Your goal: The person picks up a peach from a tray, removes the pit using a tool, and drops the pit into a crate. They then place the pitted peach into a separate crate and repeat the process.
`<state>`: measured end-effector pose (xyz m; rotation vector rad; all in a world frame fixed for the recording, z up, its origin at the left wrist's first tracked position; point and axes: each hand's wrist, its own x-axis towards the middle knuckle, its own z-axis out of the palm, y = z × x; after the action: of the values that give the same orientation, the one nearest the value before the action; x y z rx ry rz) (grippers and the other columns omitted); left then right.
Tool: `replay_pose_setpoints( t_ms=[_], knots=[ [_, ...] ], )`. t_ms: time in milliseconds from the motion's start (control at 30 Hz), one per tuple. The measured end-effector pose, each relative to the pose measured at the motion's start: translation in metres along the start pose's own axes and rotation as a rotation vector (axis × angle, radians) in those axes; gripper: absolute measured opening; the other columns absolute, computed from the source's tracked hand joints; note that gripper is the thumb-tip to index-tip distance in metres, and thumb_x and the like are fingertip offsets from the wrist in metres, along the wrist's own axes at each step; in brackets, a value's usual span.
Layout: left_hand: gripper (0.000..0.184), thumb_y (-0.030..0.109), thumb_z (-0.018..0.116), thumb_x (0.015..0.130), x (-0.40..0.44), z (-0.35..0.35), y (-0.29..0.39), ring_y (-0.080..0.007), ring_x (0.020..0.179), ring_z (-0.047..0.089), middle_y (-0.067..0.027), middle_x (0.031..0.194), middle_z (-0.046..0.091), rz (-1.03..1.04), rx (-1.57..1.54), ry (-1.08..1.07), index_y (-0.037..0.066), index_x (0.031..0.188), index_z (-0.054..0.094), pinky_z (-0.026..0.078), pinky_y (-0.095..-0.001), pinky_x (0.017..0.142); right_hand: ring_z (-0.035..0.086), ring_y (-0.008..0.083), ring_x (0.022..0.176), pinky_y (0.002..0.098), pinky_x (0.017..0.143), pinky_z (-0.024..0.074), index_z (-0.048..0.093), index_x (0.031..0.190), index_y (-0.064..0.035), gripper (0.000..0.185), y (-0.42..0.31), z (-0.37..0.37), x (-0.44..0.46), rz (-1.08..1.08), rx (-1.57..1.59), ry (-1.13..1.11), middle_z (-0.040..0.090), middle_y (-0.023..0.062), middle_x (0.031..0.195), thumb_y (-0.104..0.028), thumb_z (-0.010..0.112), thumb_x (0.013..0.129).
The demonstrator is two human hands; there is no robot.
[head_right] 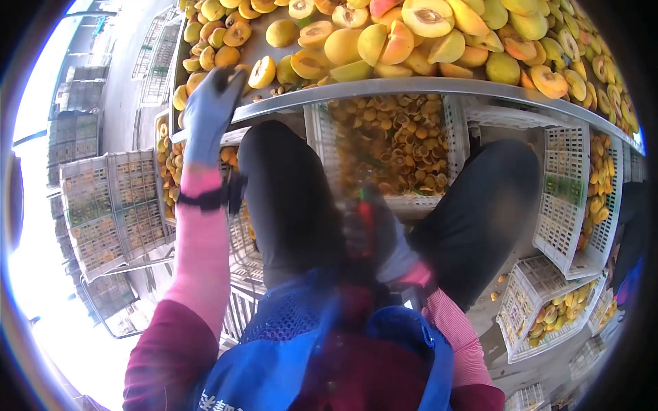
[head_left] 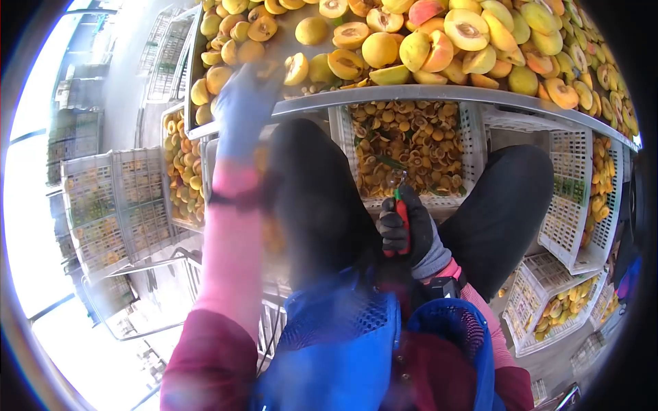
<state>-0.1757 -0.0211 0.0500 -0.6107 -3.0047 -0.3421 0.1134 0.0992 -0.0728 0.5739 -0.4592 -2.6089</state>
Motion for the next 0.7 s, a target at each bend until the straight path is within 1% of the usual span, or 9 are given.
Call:
replay_pose_setpoints(
  t_ms=[33,133,233,333,400,467,533,667,700],
  knots=[
    [0.057,0.057,0.056,0.081,0.024,0.027,-0.007,-0.0285,0.094,0.063,-0.0139,0.094,0.066,0.01,0.146,-0.035,0.012,0.116,0.06,0.046,-0.0372,0.083,0.032,0.0068,0.042,0.0219,0.037,0.027,0.058,0.086,-0.0125,0.041,0.0,0.001,-0.001,-0.046,-0.055,0.043,0.038,-0.0043,0.06,-0.052,0.048,0.091],
    [0.051,0.043,0.067,0.077,0.056,0.048,0.0,-0.0329,0.102,0.059,-0.0188,0.12,0.05,0.198,0.206,-0.226,0.015,0.119,0.054,0.048,-0.0422,0.085,0.032,0.0063,0.043,0.0216,0.038,0.0268,0.056,0.086,-0.0149,0.04,-0.005,0.007,-0.006,-0.192,-0.192,0.15,0.039,-0.0052,0.061,-0.054,0.05,0.09],
    [0.046,0.022,0.073,0.074,0.056,0.062,-0.021,-0.0271,0.097,0.06,-0.0158,0.1,0.06,0.422,-0.181,-0.243,0.005,0.114,0.056,0.048,-0.0336,0.086,0.034,0.0061,0.043,0.0215,0.038,0.0274,0.056,0.088,-0.0157,0.038,-0.007,0.01,-0.004,-0.297,-0.268,0.228,0.042,-0.005,0.062,-0.054,0.052,0.089],
    [0.045,0.005,0.074,0.069,0.005,0.023,0.019,-0.0176,0.092,0.059,-0.0098,0.098,0.06,0.046,-0.632,-0.108,0.001,0.11,0.056,0.049,-0.0287,0.082,0.038,0.0064,0.044,0.0215,0.038,0.0298,0.056,0.093,-0.0133,0.035,-0.007,0.038,-0.002,-0.48,-0.471,0.383,0.045,-0.0031,0.063,-0.048,0.057,0.088],
    [0.047,0.015,0.074,0.071,-0.03,0.015,0.02,-0.0165,0.084,0.062,-0.01,0.094,0.065,0.178,-0.683,-0.068,0.005,0.113,0.057,0.05,-0.0295,0.074,0.041,0.0069,0.045,0.0214,0.039,0.0315,0.056,0.096,-0.0111,0.033,0.004,0.07,-0.001,-0.738,-0.76,0.613,0.047,-0.0016,0.064,-0.042,0.061,0.087],
    [0.051,0.013,0.074,0.071,-0.076,-0.001,0.04,-0.0165,0.09,0.061,-0.0102,0.099,0.065,0.164,-0.754,-0.465,0.003,0.118,0.056,0.048,-0.0302,0.081,0.043,0.0073,0.046,0.0216,0.04,0.0336,0.055,0.1,-0.0091,0.032,0.009,0.085,0.007,-0.811,-0.787,0.448,0.048,-0.0007,0.065,-0.037,0.063,0.087],
    [0.053,0.011,0.071,0.073,-0.106,0.0,0.061,-0.0174,0.097,0.059,-0.0117,0.106,0.063,0.26,-0.904,-0.531,-0.001,0.122,0.053,0.045,-0.0301,0.088,0.044,0.0075,0.047,0.0219,0.04,0.0349,0.054,0.103,-0.0079,0.031,0.012,0.095,0.009,-0.759,-0.765,0.332,0.049,-0.0001,0.066,-0.033,0.063,0.087],
    [0.047,0.028,0.047,0.095,-0.146,0.008,0.089,-0.0219,0.108,0.054,-0.0138,0.12,0.055,-0.121,-1.75,-0.231,-0.004,0.13,0.042,0.042,-0.0319,0.094,0.048,0.0081,0.051,0.0229,0.043,0.0379,0.053,0.107,-0.0075,0.029,0.018,0.108,0.002,-0.562,-0.636,0.261,0.055,0.0013,0.073,-0.026,0.062,0.088],
    [0.049,0.032,0.04,0.098,-0.154,0.012,0.094,-0.0226,0.106,0.055,-0.0136,0.12,0.054,-0.234,-1.715,-0.233,-0.003,0.132,0.038,0.043,-0.0328,0.092,0.049,0.008,0.053,0.0225,0.045,0.0391,0.053,0.107,-0.0071,0.027,0.023,0.109,0.002,-0.562,-0.629,0.279,0.056,0.0015,0.075,-0.024,0.062,0.088]
  ],
)
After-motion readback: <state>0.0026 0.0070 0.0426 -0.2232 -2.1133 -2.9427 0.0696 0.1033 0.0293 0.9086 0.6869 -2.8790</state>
